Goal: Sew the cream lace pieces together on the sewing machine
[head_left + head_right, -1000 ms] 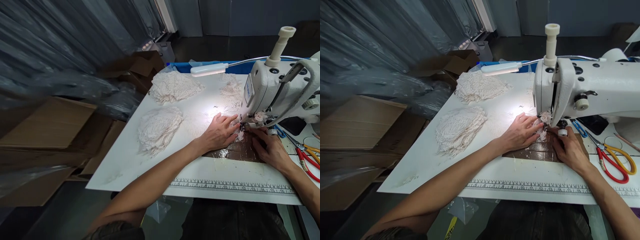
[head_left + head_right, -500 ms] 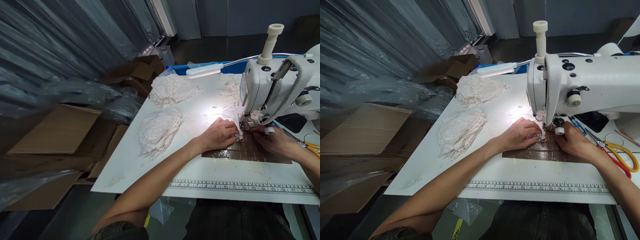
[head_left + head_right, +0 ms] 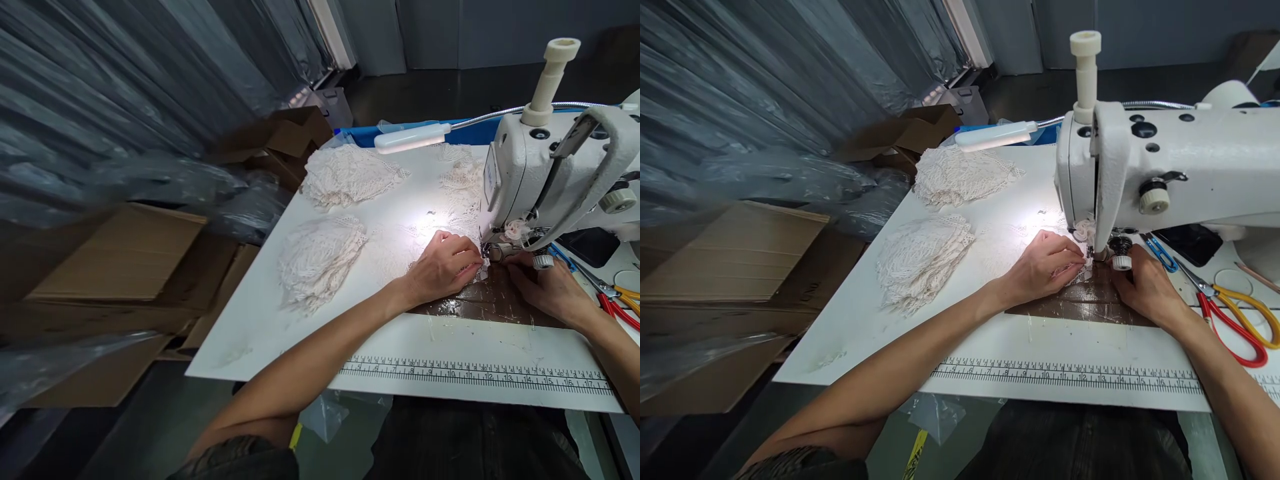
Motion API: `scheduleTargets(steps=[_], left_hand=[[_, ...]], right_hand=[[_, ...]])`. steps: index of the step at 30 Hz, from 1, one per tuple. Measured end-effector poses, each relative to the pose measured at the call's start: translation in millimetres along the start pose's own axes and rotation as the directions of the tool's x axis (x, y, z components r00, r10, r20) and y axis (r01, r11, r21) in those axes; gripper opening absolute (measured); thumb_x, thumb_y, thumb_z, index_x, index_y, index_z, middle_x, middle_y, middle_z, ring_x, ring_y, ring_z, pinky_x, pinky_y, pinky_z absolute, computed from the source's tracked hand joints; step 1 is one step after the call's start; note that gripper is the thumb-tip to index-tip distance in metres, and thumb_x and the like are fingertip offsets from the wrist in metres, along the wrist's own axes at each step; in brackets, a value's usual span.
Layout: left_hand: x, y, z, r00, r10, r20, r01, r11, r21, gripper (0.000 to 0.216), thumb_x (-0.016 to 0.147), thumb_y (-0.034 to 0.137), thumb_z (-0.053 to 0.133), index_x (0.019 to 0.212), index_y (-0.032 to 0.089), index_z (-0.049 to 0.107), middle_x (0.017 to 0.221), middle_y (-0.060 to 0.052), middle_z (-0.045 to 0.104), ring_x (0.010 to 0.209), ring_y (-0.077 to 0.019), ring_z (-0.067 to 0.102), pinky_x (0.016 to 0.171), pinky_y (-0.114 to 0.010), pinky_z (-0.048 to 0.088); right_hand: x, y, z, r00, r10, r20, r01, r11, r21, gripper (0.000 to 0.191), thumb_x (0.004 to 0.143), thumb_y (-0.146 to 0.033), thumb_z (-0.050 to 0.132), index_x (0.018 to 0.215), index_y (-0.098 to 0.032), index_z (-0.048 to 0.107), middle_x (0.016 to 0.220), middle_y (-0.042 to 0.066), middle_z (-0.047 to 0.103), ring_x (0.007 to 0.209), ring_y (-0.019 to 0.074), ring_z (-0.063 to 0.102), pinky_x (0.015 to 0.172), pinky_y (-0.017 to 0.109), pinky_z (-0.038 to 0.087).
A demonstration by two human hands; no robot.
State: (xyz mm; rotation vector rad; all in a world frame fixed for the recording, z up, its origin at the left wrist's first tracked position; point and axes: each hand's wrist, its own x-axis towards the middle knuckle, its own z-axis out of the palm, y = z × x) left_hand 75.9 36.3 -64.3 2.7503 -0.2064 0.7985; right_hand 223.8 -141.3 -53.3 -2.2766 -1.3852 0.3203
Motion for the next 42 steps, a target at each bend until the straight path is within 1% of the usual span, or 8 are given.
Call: scheduleTargets(steps=[5,11,18,27,30,33,38,42], left_hand=[[-1.2,0.2,2.4,0.996,0.041,0.085,-0.048,0.996,0.077,0.023,0.099,0.02,0.042,0.088,0.02,0.063,0.091,0.0,0.071,0.077,-0.0121,0.061,0.09,-0.037,0.041],[-1.4,1.4,4.3,0.991,0.055,0.126,-0.075,0.985,0.158,0.026,0.1,0.02,0.04,0.087,0.019,0.062,0.091,0.0,0.071,0.078,-0.0124,0.061,0.097,-0.04,0.039],[-4.8,-2.6,-3.0,0.983,0.12,0.138,-0.121,0.993,-0.003,0.022,0.099,0.018,0.041,0.097,0.018,0.063,0.1,-0.002,0.073,0.087,-0.0122,0.065,0.092,-0.036,0.041],[-6.4,-2.9,-0.4,0.973,0.151,0.174,-0.158,0.987,0.025,0.021,0.096,0.015,0.041,0.098,0.015,0.062,0.104,-0.006,0.071,0.086,-0.0145,0.064,0.079,-0.033,0.042],[-6.0,-1.7,-2.3,0.967,0.166,0.194,-0.177,0.983,0.041,0.021,0.096,0.014,0.04,0.098,0.017,0.061,0.107,-0.006,0.07,0.087,-0.014,0.063,0.082,-0.033,0.042],[-5.7,0.7,-7.5,0.97,0.172,0.174,-0.189,0.978,0.085,0.021,0.095,0.014,0.041,0.095,0.018,0.062,0.105,-0.006,0.069,0.086,-0.0148,0.061,0.084,-0.036,0.043],[-7.5,1.4,-14.0,0.919,0.266,0.292,-0.296,0.953,0.061,0.026,0.096,0.01,0.039,0.089,0.015,0.063,0.095,-0.007,0.068,0.079,-0.0145,0.058,0.076,-0.032,0.045],[-9.6,-4.5,-11.2,0.911,0.279,0.303,-0.302,0.953,0.029,0.035,0.098,0.004,0.032,0.092,0.014,0.065,0.103,-0.01,0.067,0.086,-0.0144,0.058,0.077,-0.027,0.049]], right_hand=[[-2.3,1.7,8.4,0.998,-0.045,-0.043,0.046,0.999,0.013,0.029,0.091,-0.037,0.047,0.096,-0.018,0.067,0.086,0.01,0.067,0.074,0.0229,0.063,0.061,0.031,0.048],[-7.7,-4.8,14.7,0.982,-0.171,-0.082,0.166,0.984,-0.065,0.036,0.092,-0.037,0.043,0.11,-0.024,0.072,0.109,0.009,0.064,0.074,0.0188,0.061,0.055,0.028,0.046],[-8.2,-7.2,16.0,0.937,-0.327,-0.125,0.3,0.934,-0.195,0.038,0.093,-0.032,0.041,0.115,-0.026,0.071,0.099,0.01,0.064,0.077,0.021,0.058,0.058,0.029,0.046],[-7.7,-8.5,16.0,0.951,-0.301,-0.062,0.285,0.939,-0.191,0.037,0.089,-0.026,0.046,0.116,-0.027,0.071,0.104,0.009,0.064,0.088,0.0243,0.059,0.066,0.033,0.05],[-5.5,-4.6,12.8,0.968,-0.245,-0.058,0.24,0.967,-0.084,0.035,0.088,-0.029,0.046,0.113,-0.026,0.071,0.104,0.008,0.064,0.087,0.0226,0.06,0.071,0.033,0.051],[-1.0,5.5,0.1,0.975,-0.178,-0.132,0.185,0.982,0.037,0.031,0.09,-0.032,0.043,0.098,-0.022,0.071,0.1,0.008,0.064,0.087,0.0212,0.062,0.077,0.033,0.052],[3.3,32.7,-21.5,0.963,-0.101,-0.249,0.049,0.978,-0.205,0.026,0.087,-0.03,0.045,0.093,-0.02,0.068,0.096,0.013,0.063,0.095,0.0293,0.06,0.082,0.043,0.051],[6.6,45.2,-20.9,0.973,-0.074,-0.219,-0.011,0.932,-0.363,0.023,0.085,-0.031,0.048,0.089,-0.018,0.066,0.087,0.016,0.06,0.084,0.0328,0.059,0.067,0.043,0.049]])
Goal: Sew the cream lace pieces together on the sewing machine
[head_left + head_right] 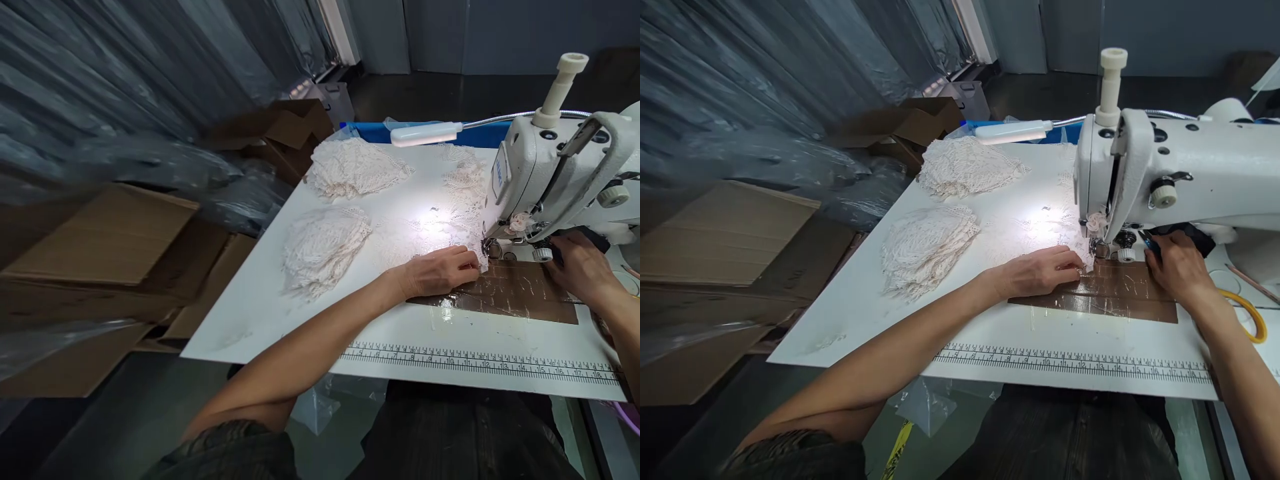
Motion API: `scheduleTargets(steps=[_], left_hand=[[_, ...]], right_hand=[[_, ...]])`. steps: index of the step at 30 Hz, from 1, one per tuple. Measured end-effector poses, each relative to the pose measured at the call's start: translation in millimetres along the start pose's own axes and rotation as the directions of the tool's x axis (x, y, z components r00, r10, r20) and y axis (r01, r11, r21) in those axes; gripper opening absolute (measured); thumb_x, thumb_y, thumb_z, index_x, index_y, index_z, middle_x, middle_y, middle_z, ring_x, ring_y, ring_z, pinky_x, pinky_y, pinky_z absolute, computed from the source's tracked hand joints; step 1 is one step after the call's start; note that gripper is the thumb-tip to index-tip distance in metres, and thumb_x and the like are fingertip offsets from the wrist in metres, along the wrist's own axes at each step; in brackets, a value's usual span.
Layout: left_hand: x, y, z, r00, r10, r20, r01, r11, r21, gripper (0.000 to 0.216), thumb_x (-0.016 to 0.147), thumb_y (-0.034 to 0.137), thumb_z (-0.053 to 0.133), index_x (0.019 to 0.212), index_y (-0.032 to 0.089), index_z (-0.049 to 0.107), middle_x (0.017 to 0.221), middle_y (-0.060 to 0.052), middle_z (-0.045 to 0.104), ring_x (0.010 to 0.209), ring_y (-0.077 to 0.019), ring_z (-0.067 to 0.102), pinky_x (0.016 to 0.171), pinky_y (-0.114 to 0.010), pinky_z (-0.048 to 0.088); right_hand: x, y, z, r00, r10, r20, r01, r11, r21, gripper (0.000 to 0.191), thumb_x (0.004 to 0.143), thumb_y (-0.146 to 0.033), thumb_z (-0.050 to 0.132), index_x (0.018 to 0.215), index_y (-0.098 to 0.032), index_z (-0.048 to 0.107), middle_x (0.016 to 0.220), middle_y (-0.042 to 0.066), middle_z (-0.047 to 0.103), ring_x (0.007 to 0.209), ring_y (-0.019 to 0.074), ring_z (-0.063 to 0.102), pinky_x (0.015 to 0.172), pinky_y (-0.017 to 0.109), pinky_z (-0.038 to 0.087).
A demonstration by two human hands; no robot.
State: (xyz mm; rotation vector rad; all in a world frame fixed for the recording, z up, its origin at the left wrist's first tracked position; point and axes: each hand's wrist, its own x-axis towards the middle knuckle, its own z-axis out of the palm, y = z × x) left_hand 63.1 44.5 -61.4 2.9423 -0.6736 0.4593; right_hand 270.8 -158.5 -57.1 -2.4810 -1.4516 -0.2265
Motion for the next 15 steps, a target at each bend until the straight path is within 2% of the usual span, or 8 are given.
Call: scheduleTargets(steps=[5,8,10,11,13,14,15], left_hand=[[2.7,-5.3,4.9,0.999,-0.015,-0.049,0.006,0.984,-0.177,0.036,0.092,-0.002,0.035,0.102,0.014,0.065,0.117,-0.012,0.066,0.097,-0.0155,0.059,0.082,-0.029,0.053],[8.6,-4.1,6.7,0.989,-0.126,-0.076,0.095,0.943,-0.318,0.027,0.09,0.004,0.045,0.107,0.014,0.063,0.112,-0.01,0.069,0.098,-0.0156,0.062,0.085,-0.033,0.054],[13.1,-2.4,7.6,0.963,-0.252,-0.101,0.191,0.895,-0.404,0.015,0.088,0.013,0.055,0.1,0.014,0.063,0.101,-0.008,0.071,0.092,-0.0158,0.064,0.081,-0.033,0.055],[15.3,-1.8,7.7,0.938,-0.331,-0.105,0.252,0.857,-0.449,0.01,0.087,0.017,0.059,0.096,0.014,0.063,0.095,-0.007,0.072,0.087,-0.0152,0.065,0.077,-0.032,0.056],[18.8,-1.7,7.1,0.874,-0.479,-0.077,0.363,0.751,-0.552,0.01,0.085,0.022,0.064,0.091,0.015,0.06,0.087,-0.005,0.072,0.078,-0.0133,0.066,0.068,-0.028,0.055],[20.1,-2.5,6.6,0.846,-0.531,-0.051,0.397,0.69,-0.605,0.013,0.084,0.022,0.065,0.092,0.015,0.058,0.084,-0.004,0.072,0.075,-0.0127,0.066,0.065,-0.027,0.054],[21.1,-3.8,6.1,0.826,-0.563,-0.022,0.412,0.631,-0.657,0.018,0.083,0.022,0.067,0.095,0.016,0.056,0.083,-0.003,0.072,0.073,-0.0126,0.066,0.064,-0.027,0.053]], right_hand=[[8.0,-3.2,-1.9,0.997,-0.062,0.042,0.064,0.997,-0.033,0.021,0.086,-0.028,0.043,0.073,-0.02,0.058,0.084,0.013,0.059,0.076,0.0276,0.059,0.06,0.036,0.045],[3.1,-7.1,-13.8,1.0,-0.008,-0.029,0.009,0.999,0.042,0.023,0.087,-0.034,0.04,0.075,-0.021,0.055,0.084,0.014,0.06,0.075,0.0293,0.06,0.06,0.038,0.045],[-8.2,-11.4,-21.2,0.996,0.073,-0.056,-0.065,0.987,0.145,0.031,0.09,-0.045,0.039,0.078,-0.021,0.054,0.079,0.014,0.061,0.07,0.0289,0.061,0.06,0.039,0.046],[-15.7,-14.5,-23.5,0.992,0.127,-0.009,-0.121,0.963,0.242,0.036,0.091,-0.052,0.04,0.079,-0.021,0.053,0.075,0.012,0.062,0.064,0.027,0.06,0.057,0.038,0.046],[-31.0,-22.7,-24.4,0.964,0.188,0.187,-0.254,0.856,0.45,0.048,0.089,-0.068,0.038,0.082,-0.022,0.051,0.062,0.007,0.06,0.049,0.022,0.055,0.048,0.035,0.044],[-37.6,-27.8,-23.2,0.947,0.138,0.29,-0.281,0.791,0.543,0.05,0.089,-0.07,0.038,0.086,-0.022,0.049,0.06,0.005,0.06,0.046,0.0206,0.055,0.046,0.033,0.044],[-42.5,-33.4,-21.2,0.946,0.088,0.311,-0.263,0.766,0.586,0.049,0.089,-0.07,0.038,0.089,-0.022,0.048,0.059,0.003,0.059,0.046,0.0196,0.055,0.046,0.032,0.045]])
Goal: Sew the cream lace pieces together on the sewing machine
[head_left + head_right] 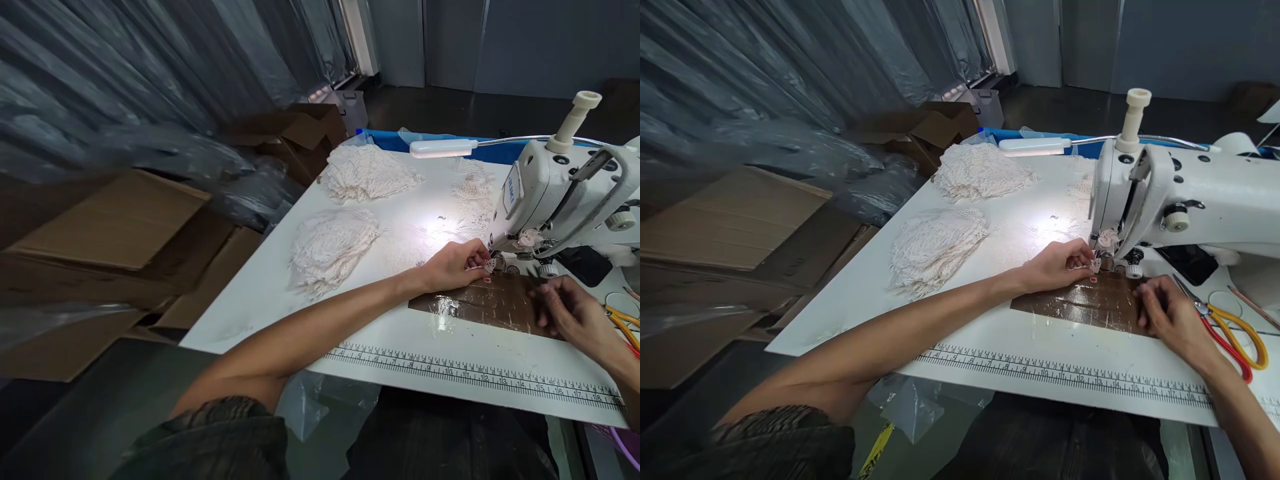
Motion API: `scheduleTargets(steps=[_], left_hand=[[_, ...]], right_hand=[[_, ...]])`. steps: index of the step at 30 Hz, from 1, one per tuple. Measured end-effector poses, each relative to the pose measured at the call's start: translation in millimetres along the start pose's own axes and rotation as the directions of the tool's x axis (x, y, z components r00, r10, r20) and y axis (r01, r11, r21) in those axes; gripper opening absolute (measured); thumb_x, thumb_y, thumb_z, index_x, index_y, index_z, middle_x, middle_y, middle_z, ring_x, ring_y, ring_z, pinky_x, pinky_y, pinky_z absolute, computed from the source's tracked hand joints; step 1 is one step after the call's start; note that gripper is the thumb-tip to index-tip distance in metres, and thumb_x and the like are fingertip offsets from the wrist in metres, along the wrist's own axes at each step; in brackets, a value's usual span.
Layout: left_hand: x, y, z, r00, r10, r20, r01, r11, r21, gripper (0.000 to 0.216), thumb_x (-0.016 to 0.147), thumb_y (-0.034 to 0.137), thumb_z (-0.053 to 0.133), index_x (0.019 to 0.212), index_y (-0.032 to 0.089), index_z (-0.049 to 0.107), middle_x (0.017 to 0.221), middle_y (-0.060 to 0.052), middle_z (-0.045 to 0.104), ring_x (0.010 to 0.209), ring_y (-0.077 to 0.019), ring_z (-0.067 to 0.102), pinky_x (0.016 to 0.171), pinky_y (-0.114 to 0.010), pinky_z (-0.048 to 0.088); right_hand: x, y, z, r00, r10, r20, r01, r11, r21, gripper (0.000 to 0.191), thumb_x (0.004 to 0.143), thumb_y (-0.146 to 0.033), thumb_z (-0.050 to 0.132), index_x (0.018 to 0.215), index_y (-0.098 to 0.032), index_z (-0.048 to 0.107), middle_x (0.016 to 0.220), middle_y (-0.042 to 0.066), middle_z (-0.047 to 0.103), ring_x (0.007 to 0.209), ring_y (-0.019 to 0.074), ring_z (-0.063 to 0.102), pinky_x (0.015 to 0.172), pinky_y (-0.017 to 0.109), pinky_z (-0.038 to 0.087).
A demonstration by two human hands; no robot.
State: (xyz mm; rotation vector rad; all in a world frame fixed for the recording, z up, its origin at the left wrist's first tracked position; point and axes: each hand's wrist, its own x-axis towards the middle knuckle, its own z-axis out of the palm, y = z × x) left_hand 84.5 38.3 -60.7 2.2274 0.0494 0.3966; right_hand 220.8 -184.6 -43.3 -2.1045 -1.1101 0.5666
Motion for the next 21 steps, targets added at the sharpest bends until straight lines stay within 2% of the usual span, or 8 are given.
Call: scheduleTargets(steps=[2,5,8,11,15,18,21], left_hand=[[2.6,-1.8,-1.9,0.998,-0.051,0.021,0.053,0.991,-0.119,0.03,0.081,0.023,0.069,0.103,0.016,0.051,0.081,-0.002,0.074,0.073,-0.0132,0.067,0.064,-0.028,0.053],[4.7,-7.9,-3.3,0.995,-0.085,0.06,0.097,0.967,-0.236,0.038,0.08,0.025,0.071,0.108,0.017,0.047,0.084,-0.004,0.075,0.078,-0.0144,0.069,0.069,-0.028,0.054],[4.8,-14.1,-2.9,0.987,-0.121,0.102,0.147,0.935,-0.322,0.041,0.082,0.03,0.068,0.113,0.015,0.045,0.085,-0.006,0.074,0.08,-0.0149,0.07,0.073,-0.029,0.056],[4.8,-15.3,-4.2,0.976,-0.157,0.151,0.205,0.901,-0.383,0.043,0.084,0.03,0.066,0.117,0.014,0.044,0.085,-0.006,0.072,0.08,-0.0148,0.069,0.073,-0.03,0.056],[5.4,-9.6,-10.0,0.956,-0.221,0.192,0.286,0.845,-0.452,0.048,0.08,0.03,0.067,0.118,0.011,0.044,0.078,-0.003,0.067,0.078,-0.0146,0.066,0.075,-0.031,0.053],[5.7,-5.2,-14.1,0.937,-0.273,0.217,0.347,0.781,-0.519,0.051,0.077,0.029,0.069,0.118,0.011,0.045,0.075,0.0,0.063,0.077,-0.0138,0.064,0.08,-0.032,0.051],[6.1,-3.2,-15.8,0.928,-0.295,0.227,0.372,0.756,-0.538,0.052,0.075,0.026,0.07,0.119,0.01,0.046,0.073,0.002,0.061,0.076,-0.0134,0.062,0.08,-0.033,0.05]], right_hand=[[-2.9,-4.7,11.6,0.993,-0.119,0.004,0.119,0.992,-0.048,0.043,0.09,-0.065,0.04,0.093,-0.022,0.047,0.067,0.004,0.063,0.052,0.0194,0.058,0.05,0.031,0.047],[6.6,-13.1,23.9,0.967,-0.254,-0.031,0.235,0.93,-0.284,0.038,0.093,-0.056,0.035,0.094,-0.021,0.051,0.076,0.008,0.066,0.062,0.0226,0.063,0.055,0.032,0.046],[22.2,-18.6,31.0,0.964,-0.268,0.003,0.234,0.835,-0.498,0.046,0.099,-0.047,0.021,0.089,-0.019,0.057,0.068,0.008,0.065,0.06,0.0234,0.062,0.052,0.031,0.037],[32.8,-19.9,37.6,0.963,-0.27,0.008,0.21,0.73,-0.65,0.052,0.101,-0.044,0.017,0.092,-0.017,0.061,0.071,0.009,0.066,0.055,0.0206,0.06,0.048,0.03,0.025],[37.4,-23.8,44.3,0.961,-0.275,0.01,0.2,0.673,-0.712,0.051,0.101,-0.046,0.021,0.099,-0.017,0.062,0.081,0.008,0.069,0.056,0.0197,0.059,0.047,0.029,0.018],[39.7,-30.9,45.4,0.961,-0.275,0.018,0.2,0.652,-0.731,0.051,0.102,-0.045,0.02,0.098,-0.017,0.062,0.071,0.007,0.066,0.053,0.0187,0.056,0.047,0.028,0.019],[42.8,-36.5,45.6,0.948,-0.32,-0.002,0.217,0.646,-0.731,0.062,0.102,-0.048,0.011,0.092,-0.017,0.063,0.063,0.006,0.06,0.052,0.0182,0.052,0.048,0.027,0.02]])
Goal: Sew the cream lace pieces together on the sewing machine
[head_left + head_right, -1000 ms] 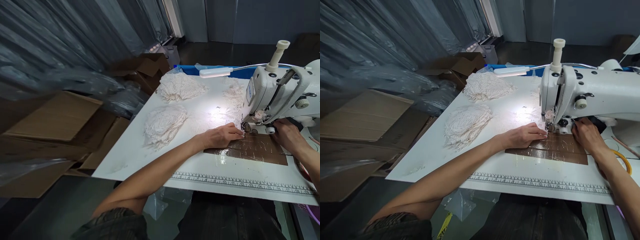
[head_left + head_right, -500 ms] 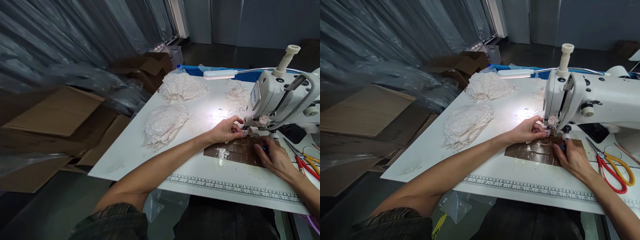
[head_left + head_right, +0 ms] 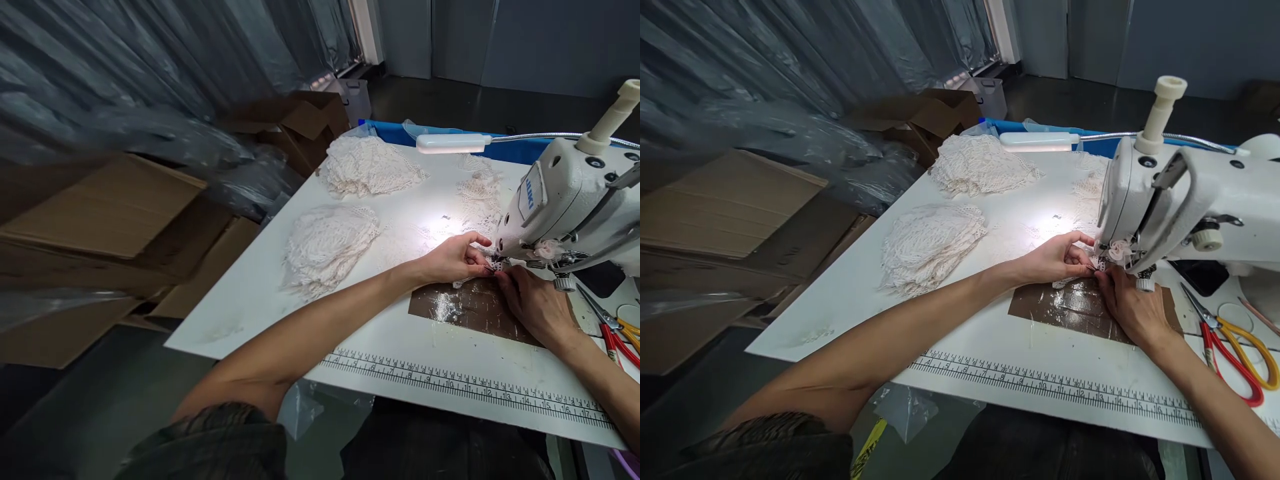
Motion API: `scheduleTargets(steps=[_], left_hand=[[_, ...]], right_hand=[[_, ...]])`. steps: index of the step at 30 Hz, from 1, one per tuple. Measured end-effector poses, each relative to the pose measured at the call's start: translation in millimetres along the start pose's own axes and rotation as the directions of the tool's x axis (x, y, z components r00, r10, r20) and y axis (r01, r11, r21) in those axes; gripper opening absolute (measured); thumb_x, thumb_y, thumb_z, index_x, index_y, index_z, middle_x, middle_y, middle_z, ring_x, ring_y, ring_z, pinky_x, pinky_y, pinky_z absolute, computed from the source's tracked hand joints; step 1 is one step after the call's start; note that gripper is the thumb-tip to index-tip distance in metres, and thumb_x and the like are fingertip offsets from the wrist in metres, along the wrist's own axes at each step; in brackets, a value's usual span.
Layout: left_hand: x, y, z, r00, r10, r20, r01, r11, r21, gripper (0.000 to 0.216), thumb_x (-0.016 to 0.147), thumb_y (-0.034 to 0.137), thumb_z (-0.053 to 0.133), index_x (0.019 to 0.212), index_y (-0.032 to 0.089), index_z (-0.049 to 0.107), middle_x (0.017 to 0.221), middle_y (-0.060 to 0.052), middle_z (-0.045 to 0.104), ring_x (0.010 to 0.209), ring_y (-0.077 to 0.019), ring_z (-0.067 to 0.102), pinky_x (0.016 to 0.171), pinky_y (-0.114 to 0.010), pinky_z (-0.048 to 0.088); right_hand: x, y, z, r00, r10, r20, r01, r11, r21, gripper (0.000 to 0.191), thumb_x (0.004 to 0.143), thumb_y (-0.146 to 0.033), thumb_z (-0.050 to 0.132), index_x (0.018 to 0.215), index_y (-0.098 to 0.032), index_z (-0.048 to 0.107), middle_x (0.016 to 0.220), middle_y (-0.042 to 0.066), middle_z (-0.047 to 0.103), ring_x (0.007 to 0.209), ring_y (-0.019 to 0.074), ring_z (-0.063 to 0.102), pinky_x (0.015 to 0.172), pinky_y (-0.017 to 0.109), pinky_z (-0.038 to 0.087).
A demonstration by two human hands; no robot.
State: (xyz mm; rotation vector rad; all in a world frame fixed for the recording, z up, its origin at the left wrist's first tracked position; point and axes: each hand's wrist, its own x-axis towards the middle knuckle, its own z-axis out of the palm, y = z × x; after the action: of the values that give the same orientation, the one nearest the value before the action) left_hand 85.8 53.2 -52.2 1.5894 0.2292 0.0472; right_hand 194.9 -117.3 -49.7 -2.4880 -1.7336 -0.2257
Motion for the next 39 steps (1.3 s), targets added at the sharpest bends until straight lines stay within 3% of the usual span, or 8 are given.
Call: scheduleTargets(steps=[5,22,24,27,30,32,35,39], left_hand=[[1.7,-0.9,0.5,1.0,-0.008,-0.023,0.008,1.0,-0.006,0.053,0.073,0.022,0.07,0.119,0.009,0.045,0.072,0.003,0.06,0.075,-0.0131,0.062,0.079,-0.033,0.049],[0.7,-6.2,-1.0,0.993,0.117,0.019,-0.119,0.97,0.214,0.053,0.078,0.025,0.064,0.124,0.009,0.041,0.082,-0.004,0.069,0.074,-0.0134,0.065,0.068,-0.027,0.052],[-6.3,4.7,-4.4,0.975,0.196,0.105,-0.221,0.894,0.39,0.045,0.079,0.026,0.065,0.119,0.011,0.049,0.088,-0.005,0.071,0.071,-0.0119,0.063,0.065,-0.025,0.051],[-16.3,24.1,-11.8,0.923,0.317,0.219,-0.373,0.591,0.715,0.018,0.086,0.031,0.063,0.094,0.014,0.062,0.086,-0.004,0.07,0.07,-0.0121,0.06,0.061,-0.025,0.046],[-18.7,34.2,-16.4,0.895,0.396,0.204,-0.318,0.247,0.915,0.018,0.093,0.03,0.057,0.089,0.014,0.065,0.09,-0.006,0.068,0.079,-0.0158,0.06,0.061,-0.026,0.042],[-16.4,33.3,-15.2,0.893,0.398,0.209,-0.276,0.117,0.954,0.016,0.094,0.026,0.055,0.094,0.014,0.065,0.097,-0.007,0.067,0.082,-0.0167,0.059,0.062,-0.026,0.042],[-12.3,25.0,-7.4,0.891,0.364,0.27,-0.313,0.066,0.947,0.016,0.094,0.025,0.056,0.094,0.013,0.066,0.097,-0.007,0.067,0.084,-0.0168,0.059,0.067,-0.026,0.045],[-10.0,9.2,4.4,0.872,0.381,0.309,-0.379,0.123,0.917,0.018,0.094,0.026,0.055,0.097,0.013,0.066,0.095,-0.007,0.067,0.085,-0.017,0.06,0.07,-0.027,0.047]], right_hand=[[2.8,-1.0,3.2,0.991,-0.044,-0.129,0.049,0.998,0.032,0.075,0.1,-0.058,0.0,0.086,-0.018,0.063,0.061,0.006,0.058,0.053,0.0187,0.053,0.047,0.028,0.018],[5.1,0.2,13.1,0.962,-0.108,-0.253,0.136,0.986,0.099,0.064,0.103,-0.051,0.011,0.079,-0.017,0.061,0.064,0.007,0.059,0.057,0.0168,0.053,0.051,0.027,0.027],[-2.6,6.0,9.7,0.954,-0.171,-0.248,0.207,0.97,0.126,0.06,0.103,-0.049,0.017,0.082,-0.017,0.063,0.065,0.006,0.061,0.053,0.0152,0.051,0.05,0.027,0.027],[-17.7,23.0,5.3,0.945,-0.239,-0.222,0.27,0.955,0.12,0.056,0.103,-0.044,0.022,0.084,-0.016,0.066,0.059,0.003,0.058,0.047,0.0136,0.046,0.047,0.027,0.026],[-25.0,43.2,1.7,0.934,-0.211,-0.288,0.207,0.977,-0.044,0.056,0.102,-0.045,0.026,0.078,-0.015,0.066,0.066,0.009,0.059,0.06,0.0198,0.053,0.053,0.03,0.032],[-22.8,52.7,0.8,0.924,-0.172,-0.342,0.141,0.983,-0.114,0.051,0.099,-0.045,0.031,0.08,-0.013,0.067,0.084,0.016,0.062,0.078,0.0275,0.056,0.06,0.034,0.038],[-12.4,55.8,2.8,0.947,-0.095,-0.307,0.109,0.994,0.028,0.037,0.093,-0.037,0.039,0.08,-0.014,0.065,0.091,0.018,0.062,0.086,0.0303,0.056,0.068,0.037,0.044],[1.4,45.0,8.6,0.996,0.037,-0.082,-0.01,0.951,0.308,0.026,0.086,-0.031,0.043,0.073,-0.018,0.062,0.08,0.012,0.064,0.078,0.0263,0.059,0.067,0.035,0.046]])
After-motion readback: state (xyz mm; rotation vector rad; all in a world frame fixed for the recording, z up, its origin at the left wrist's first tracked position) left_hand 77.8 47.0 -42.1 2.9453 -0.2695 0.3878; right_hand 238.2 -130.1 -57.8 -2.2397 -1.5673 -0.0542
